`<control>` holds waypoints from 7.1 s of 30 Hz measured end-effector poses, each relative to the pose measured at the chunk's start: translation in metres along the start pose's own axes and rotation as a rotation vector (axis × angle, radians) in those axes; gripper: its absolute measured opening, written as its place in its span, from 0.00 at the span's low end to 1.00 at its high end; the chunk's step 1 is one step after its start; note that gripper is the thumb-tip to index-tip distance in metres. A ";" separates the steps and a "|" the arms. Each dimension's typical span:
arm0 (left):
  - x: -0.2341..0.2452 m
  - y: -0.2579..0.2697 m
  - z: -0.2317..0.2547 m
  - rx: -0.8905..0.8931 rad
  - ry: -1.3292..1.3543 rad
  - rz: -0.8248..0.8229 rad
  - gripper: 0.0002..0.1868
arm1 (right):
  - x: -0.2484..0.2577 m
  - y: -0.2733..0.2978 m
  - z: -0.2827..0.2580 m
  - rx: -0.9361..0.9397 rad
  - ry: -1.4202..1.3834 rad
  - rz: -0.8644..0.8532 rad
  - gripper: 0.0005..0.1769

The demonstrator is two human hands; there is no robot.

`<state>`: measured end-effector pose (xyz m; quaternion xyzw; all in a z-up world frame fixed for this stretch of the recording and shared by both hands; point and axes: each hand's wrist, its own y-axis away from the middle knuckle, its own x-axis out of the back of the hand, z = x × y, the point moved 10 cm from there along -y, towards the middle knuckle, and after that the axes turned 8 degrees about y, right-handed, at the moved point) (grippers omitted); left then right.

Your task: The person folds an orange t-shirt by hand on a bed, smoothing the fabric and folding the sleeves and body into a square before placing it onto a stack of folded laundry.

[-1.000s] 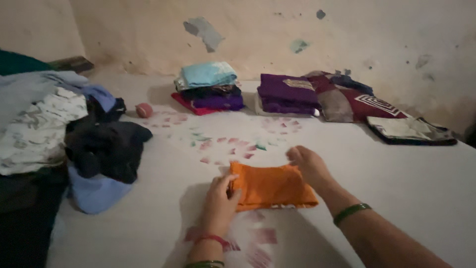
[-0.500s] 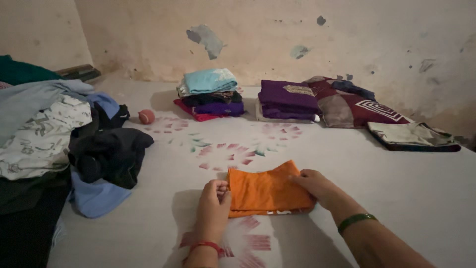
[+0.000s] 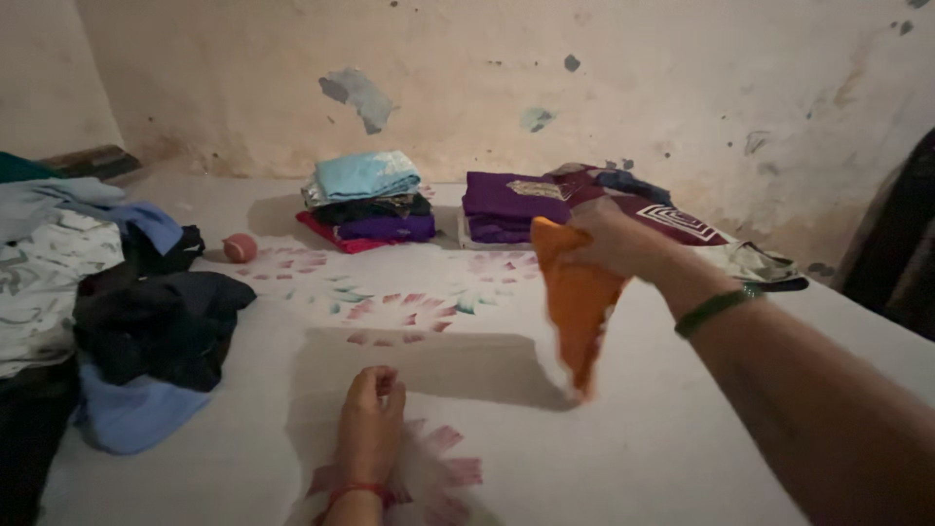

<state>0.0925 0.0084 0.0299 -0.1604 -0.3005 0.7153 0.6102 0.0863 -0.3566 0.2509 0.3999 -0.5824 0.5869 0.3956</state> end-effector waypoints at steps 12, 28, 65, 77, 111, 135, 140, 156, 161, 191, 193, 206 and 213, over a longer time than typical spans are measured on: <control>0.002 0.003 0.026 0.059 -0.069 -0.017 0.11 | -0.038 0.065 -0.078 0.218 -0.284 -0.056 0.22; -0.145 0.048 0.045 -0.025 -0.590 -0.815 0.48 | -0.189 0.110 -0.005 0.134 -0.040 0.015 0.32; -0.085 0.037 0.057 0.051 -0.532 -0.447 0.34 | -0.178 0.205 0.083 -0.505 -0.815 -0.227 0.19; -0.129 0.005 -0.020 0.446 -0.143 -0.461 0.19 | -0.177 0.205 0.075 -0.556 -0.797 -0.177 0.28; -0.246 0.030 0.092 0.667 0.750 -0.212 0.18 | -0.154 0.203 0.119 -0.660 -2.077 0.370 0.27; -0.734 -0.078 0.041 0.187 0.356 -0.598 0.53 | -0.259 0.092 0.613 -1.002 -1.844 0.737 0.43; -0.712 -0.044 0.027 0.237 0.261 -0.692 0.54 | -0.280 0.112 0.626 -1.092 -1.543 0.663 0.46; -0.467 0.094 0.151 -0.250 -0.243 -0.798 0.47 | -0.183 0.174 0.258 -0.415 -0.013 -0.219 0.24; -0.397 0.124 0.159 -0.131 -0.248 -0.864 0.46 | -0.200 0.199 0.204 -0.432 0.012 -0.292 0.27; 0.122 -0.017 -0.010 0.156 -0.744 -0.122 0.32 | -0.229 0.103 -0.309 0.535 0.324 -0.161 0.45; 0.136 -0.029 -0.019 0.141 -0.787 -0.031 0.32 | -0.221 0.087 -0.327 0.423 0.165 -0.124 0.37; 0.166 -0.070 -0.062 0.262 -0.841 0.004 0.35 | -0.210 0.063 -0.320 0.217 -0.116 -0.032 0.32; 0.086 -0.018 0.049 -0.400 -0.367 -0.110 0.22 | -0.261 0.046 -0.280 0.046 -0.303 -0.110 0.46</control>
